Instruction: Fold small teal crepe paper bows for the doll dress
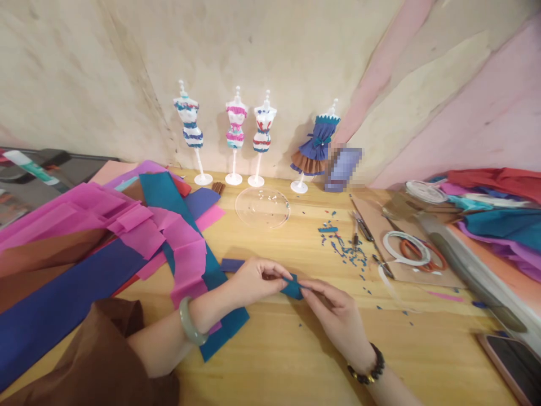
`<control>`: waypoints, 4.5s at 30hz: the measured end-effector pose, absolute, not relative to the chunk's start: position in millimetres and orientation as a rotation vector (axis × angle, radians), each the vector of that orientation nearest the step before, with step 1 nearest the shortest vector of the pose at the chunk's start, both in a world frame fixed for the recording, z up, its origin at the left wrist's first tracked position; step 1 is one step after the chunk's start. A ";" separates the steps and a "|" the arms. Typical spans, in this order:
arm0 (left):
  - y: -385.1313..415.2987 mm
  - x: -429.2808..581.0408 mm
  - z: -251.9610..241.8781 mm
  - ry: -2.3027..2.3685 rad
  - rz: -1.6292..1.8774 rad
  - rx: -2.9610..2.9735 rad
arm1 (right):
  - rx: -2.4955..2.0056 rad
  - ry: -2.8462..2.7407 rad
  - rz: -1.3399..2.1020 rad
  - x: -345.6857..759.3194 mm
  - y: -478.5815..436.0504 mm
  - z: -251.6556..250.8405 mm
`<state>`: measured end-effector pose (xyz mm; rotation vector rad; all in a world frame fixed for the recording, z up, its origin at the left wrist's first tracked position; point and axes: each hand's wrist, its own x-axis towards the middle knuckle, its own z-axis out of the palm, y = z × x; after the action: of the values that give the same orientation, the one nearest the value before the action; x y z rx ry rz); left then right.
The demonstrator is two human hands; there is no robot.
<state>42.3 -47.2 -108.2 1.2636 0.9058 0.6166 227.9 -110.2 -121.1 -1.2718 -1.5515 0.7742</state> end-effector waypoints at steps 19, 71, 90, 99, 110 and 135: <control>-47.9 40.3 -107.2 0.920 0.605 1.359 | -1.247 -1.520 0.869 230.0 -109.5 -116.4; -54.1 41.3 -112.7 0.897 0.707 1.548 | -1.211 -1.684 0.568 227.6 -108.8 -119.1; -52.0 42.0 -111.9 0.945 0.651 1.592 | -1.266 -1.635 0.652 225.4 -107.4 -120.9; -49.4 41.5 -113.1 1.013 0.642 1.616 | -1.335 -1.600 0.606 223.9 -106.5 -118.7; -48.5 41.4 -114.3 1.027 0.657 1.663 | -1.377 -1.595 0.576 226.2 -107.0 -119.6; -49.2 37.3 -117.6 0.825 0.784 1.910 | -1.408 -1.565 0.659 224.7 -107.0 -117.0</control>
<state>37.3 -49.2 -117.6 1.9097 0.8251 0.7840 224.7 -107.0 -117.0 -1.4080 -1.5649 0.6591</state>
